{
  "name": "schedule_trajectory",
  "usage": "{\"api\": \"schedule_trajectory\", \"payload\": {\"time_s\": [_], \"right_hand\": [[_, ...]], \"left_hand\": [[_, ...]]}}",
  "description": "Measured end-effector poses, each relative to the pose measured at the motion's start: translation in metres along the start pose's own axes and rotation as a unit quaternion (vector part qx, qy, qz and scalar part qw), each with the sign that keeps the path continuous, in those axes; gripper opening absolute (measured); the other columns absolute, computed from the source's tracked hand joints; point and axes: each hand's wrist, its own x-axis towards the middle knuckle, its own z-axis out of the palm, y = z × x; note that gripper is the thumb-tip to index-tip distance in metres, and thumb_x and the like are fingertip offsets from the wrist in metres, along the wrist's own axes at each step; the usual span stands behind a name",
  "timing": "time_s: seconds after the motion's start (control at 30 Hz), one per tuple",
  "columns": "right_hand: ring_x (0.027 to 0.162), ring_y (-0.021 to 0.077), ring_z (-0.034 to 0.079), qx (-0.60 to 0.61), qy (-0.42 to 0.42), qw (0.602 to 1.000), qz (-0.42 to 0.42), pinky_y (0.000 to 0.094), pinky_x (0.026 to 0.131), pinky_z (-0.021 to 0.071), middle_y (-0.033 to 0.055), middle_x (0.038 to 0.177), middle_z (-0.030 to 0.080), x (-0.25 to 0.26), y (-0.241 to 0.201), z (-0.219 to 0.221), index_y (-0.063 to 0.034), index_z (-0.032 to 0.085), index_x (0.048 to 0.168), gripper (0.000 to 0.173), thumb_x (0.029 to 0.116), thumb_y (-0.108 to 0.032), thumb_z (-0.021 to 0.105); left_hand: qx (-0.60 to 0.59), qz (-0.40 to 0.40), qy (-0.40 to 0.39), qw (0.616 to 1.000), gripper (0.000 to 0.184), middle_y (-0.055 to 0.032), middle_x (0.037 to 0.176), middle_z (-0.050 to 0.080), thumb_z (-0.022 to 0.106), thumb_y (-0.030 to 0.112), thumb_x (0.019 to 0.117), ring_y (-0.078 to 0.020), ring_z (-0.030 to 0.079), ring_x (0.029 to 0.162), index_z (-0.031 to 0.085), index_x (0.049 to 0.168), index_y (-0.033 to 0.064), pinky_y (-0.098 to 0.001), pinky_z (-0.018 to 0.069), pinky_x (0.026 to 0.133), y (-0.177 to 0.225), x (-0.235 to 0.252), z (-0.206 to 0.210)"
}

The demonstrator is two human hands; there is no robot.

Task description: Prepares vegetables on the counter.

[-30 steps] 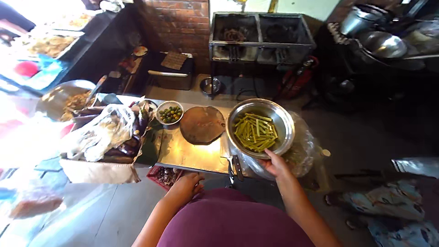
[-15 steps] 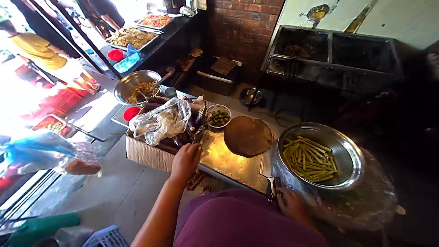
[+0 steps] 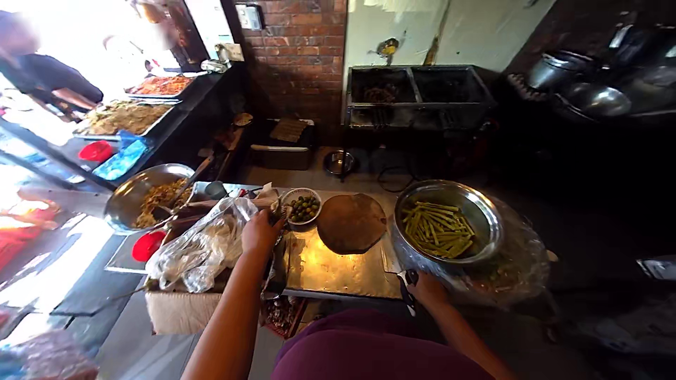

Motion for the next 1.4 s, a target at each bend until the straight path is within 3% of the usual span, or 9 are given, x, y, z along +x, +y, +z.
{"api": "schedule_trajectory", "payload": {"time_s": [0.3,0.4,0.53,0.63,0.8,1.0,1.07,1.23,1.4], "right_hand": [[0.130,0.0408,0.058,0.098,0.029,0.995,-0.001,0.0580,0.109,0.0455,0.0277,0.138,0.058,-0.028,0.033,-0.009,0.0046,0.050,0.142,0.057,0.0936,-0.020,0.069],[0.129,0.0459,0.057,0.084,0.089,0.991,-0.057,0.0618,0.107,0.0469,0.0304,0.141,0.056,-0.049,0.040,-0.003,0.0031,0.050,0.145,0.056,0.0940,-0.011,0.067],[0.119,0.0495,0.063,0.082,0.130,0.985,-0.074,0.0644,0.096,0.0536,0.0326,0.142,0.053,-0.069,0.056,0.009,-0.0052,0.046,0.153,0.060,0.0960,-0.009,0.066],[0.114,0.0502,0.065,0.089,0.144,0.983,-0.069,0.0638,0.094,0.0545,0.0340,0.141,0.053,-0.081,0.068,0.015,-0.0032,0.049,0.151,0.058,0.0974,-0.013,0.068],[0.103,0.0464,0.070,0.098,0.135,0.984,-0.070,0.0598,0.085,0.0588,0.0292,0.139,0.058,-0.097,0.089,0.030,-0.0040,0.059,0.143,0.046,0.0984,-0.012,0.066],[0.108,0.0394,0.070,0.097,0.084,0.992,-0.009,0.0573,0.090,0.0578,0.0218,0.133,0.064,-0.118,0.111,0.026,-0.0123,0.058,0.146,0.044,0.1031,-0.020,0.061],[0.106,0.0392,0.071,0.099,0.083,0.992,-0.004,0.0594,0.089,0.0575,0.0203,0.128,0.068,-0.127,0.118,0.028,-0.0140,0.058,0.146,0.044,0.1030,-0.021,0.061],[0.096,0.0375,0.075,0.113,0.140,0.983,-0.042,0.0593,0.081,0.0598,0.0177,0.118,0.073,-0.149,0.136,0.039,-0.0110,0.063,0.141,0.041,0.1011,-0.020,0.063],[0.096,0.0359,0.075,0.114,0.137,0.981,-0.077,0.0577,0.081,0.0607,0.0172,0.118,0.074,-0.152,0.143,0.036,-0.0098,0.064,0.138,0.039,0.1004,-0.020,0.064]], "left_hand": [[-0.190,0.161,0.233,0.940,0.042,-0.0268,0.110,0.068,0.066,0.029,0.0998,-0.0313,0.069,0.099,0.065,0.119,-0.0086,-0.0483,0.0552,0.088,-0.023,-0.048,-0.044],[-0.311,0.183,0.268,0.893,0.037,-0.0150,0.113,0.068,0.061,0.026,0.1031,-0.0115,0.067,0.099,0.061,0.125,-0.0046,-0.0323,0.0557,0.091,-0.009,-0.061,-0.071],[-0.519,0.171,0.134,0.827,0.036,-0.0025,0.119,0.066,0.044,0.029,0.1102,-0.0103,0.068,0.100,0.055,0.138,0.0077,-0.0337,0.0593,0.089,0.034,-0.057,-0.079],[-0.604,0.133,-0.014,0.786,0.043,-0.0081,0.112,0.069,0.031,0.037,0.1130,-0.0226,0.073,0.093,0.051,0.143,0.0139,-0.0424,0.0630,0.080,0.076,-0.035,-0.047],[-0.478,0.060,-0.195,0.854,0.051,-0.0099,0.101,0.064,0.023,0.045,0.1130,-0.0183,0.065,0.072,0.044,0.148,0.0139,-0.0351,0.0571,0.066,0.137,0.050,0.069],[-0.176,0.111,-0.183,0.961,0.074,-0.0305,0.143,0.051,0.074,0.045,0.0935,-0.0456,0.055,0.128,0.047,0.147,0.0012,-0.0637,0.0457,0.105,0.189,0.156,0.190],[-0.092,0.132,-0.195,0.968,0.077,-0.0297,0.150,0.045,0.077,0.045,0.0906,-0.0459,0.049,0.136,0.048,0.147,0.0013,-0.0634,0.0422,0.110,0.202,0.172,0.204],[0.035,0.141,-0.257,0.955,0.071,-0.0262,0.130,0.064,0.066,0.062,0.0923,-0.0437,0.059,0.126,0.062,0.134,0.0037,-0.0670,0.0446,0.104,0.210,0.170,0.213],[0.072,0.150,-0.252,0.953,0.073,-0.0252,0.130,0.063,0.082,0.052,0.0827,-0.0425,0.060,0.124,0.060,0.133,0.0043,-0.0664,0.0470,0.102,0.203,0.151,0.209]]}}
